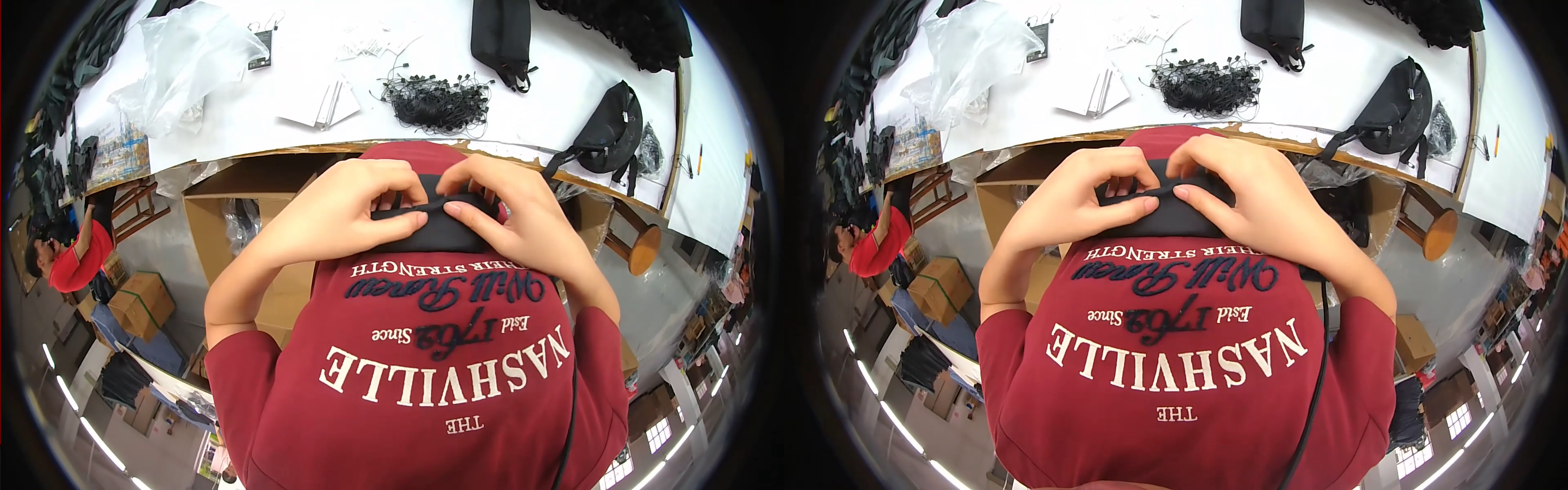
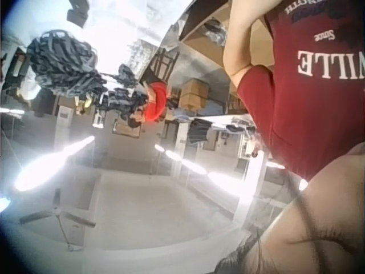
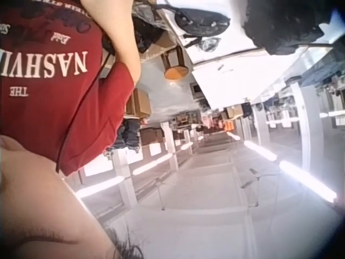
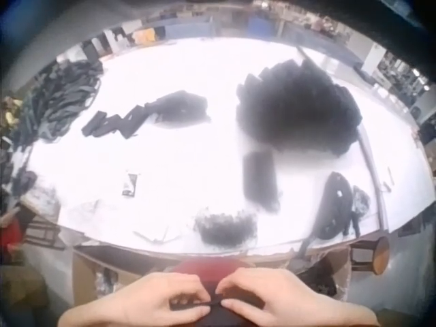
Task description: Assembling black fabric bags by attaching components like zippers or patches.
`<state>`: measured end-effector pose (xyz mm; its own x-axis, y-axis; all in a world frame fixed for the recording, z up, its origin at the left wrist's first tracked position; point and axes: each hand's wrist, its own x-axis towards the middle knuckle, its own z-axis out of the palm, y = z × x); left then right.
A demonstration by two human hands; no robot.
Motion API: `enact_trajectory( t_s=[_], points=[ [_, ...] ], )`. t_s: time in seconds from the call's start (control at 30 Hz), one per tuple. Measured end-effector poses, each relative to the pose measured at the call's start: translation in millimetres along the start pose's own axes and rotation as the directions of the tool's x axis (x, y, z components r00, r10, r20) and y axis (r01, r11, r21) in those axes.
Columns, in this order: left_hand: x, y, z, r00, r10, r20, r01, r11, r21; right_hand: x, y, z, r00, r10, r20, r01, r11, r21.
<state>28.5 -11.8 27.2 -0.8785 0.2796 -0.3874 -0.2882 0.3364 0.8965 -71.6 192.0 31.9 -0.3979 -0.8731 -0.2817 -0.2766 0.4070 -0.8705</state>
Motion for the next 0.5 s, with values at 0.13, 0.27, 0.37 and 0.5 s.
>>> enact_trajectory(
  t_s=[0.13, 0.27, 0.37, 0.5],
  points=[
    [-3.0, -9.3, 0.0, 0.997, -0.072, -0.001, 0.072, 0.990, -0.119, -0.1, -6.8, -1.3, 0.985, -0.169, -0.038, 0.166, 0.983, -0.077],
    [-7.5, -13.6, 7.2, 0.995, 0.030, -0.096, -0.048, 0.979, -0.196, 0.7, -4.7, -2.6, 0.988, -0.153, 0.022, 0.154, 0.985, -0.074],
    [-14.7, -5.6, 9.9, 0.980, 0.138, -0.145, -0.147, 0.987, -0.056, 1.0, -1.8, -3.2, 0.988, -0.145, 0.060, 0.150, 0.985, -0.082],
    [-15.1, -9.4, 10.9, 0.929, 0.315, -0.196, -0.291, 0.946, 0.139, 4.3, -3.3, -4.1, 0.983, -0.170, 0.065, 0.174, 0.983, -0.054]
  ],
)
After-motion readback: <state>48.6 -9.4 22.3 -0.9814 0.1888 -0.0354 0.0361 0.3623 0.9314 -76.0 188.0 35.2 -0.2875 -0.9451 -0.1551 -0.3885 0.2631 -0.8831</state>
